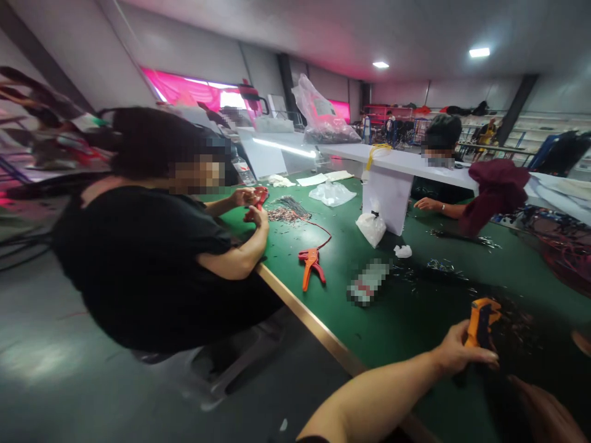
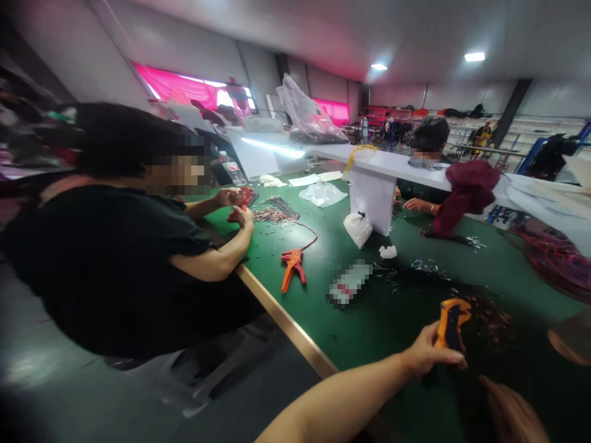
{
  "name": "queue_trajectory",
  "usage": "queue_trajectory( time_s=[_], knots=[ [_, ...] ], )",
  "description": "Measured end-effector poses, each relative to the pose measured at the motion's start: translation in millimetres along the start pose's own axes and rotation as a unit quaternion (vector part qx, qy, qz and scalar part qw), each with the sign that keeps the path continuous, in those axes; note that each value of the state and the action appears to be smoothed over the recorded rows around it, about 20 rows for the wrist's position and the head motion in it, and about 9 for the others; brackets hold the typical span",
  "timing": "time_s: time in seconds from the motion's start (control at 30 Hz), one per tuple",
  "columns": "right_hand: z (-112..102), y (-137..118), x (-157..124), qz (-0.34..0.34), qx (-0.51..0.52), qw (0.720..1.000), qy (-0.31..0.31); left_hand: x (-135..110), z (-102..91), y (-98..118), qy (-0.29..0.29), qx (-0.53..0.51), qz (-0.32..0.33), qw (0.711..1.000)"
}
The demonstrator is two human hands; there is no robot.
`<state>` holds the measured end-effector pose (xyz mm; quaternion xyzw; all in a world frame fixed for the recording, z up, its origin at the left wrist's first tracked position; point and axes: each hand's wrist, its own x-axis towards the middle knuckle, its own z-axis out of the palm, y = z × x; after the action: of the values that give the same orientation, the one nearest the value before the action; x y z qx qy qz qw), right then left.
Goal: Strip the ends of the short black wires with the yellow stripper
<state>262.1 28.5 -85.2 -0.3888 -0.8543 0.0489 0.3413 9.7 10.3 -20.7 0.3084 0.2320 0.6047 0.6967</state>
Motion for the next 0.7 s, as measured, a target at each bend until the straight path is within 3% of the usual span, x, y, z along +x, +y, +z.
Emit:
queue_trajectory(
  time_s=[0.17,0.33,0.47,0.63,0.7],
  knots=[
    [-7.0,-12.8,13.4,-0.066,-0.028,0.997,0.027,-0.8,5.6,-1.1,0.016,0.049,0.011,0.999],
    [-13.6,-34.7,19.1,-0.053,0.018,0.998,-0.012,-5.9,28.6,-2.4,-0.001,0.072,0.012,0.997],
    [-9.2,-35.2,15.3,0.0,0.067,0.998,0.01,-8.3,43.4,-4.8,-0.013,0.093,-0.013,0.996],
    [-6.6,-40.1,21.1,0.022,0.147,0.986,-0.068,-10.6,42.7,-0.4,-0.038,0.142,-0.084,0.986],
    [-3.2,-46.2,22.3,0.012,0.151,0.987,-0.052,-13.8,38.9,10.4,-0.063,0.158,-0.098,0.98]
  ],
)
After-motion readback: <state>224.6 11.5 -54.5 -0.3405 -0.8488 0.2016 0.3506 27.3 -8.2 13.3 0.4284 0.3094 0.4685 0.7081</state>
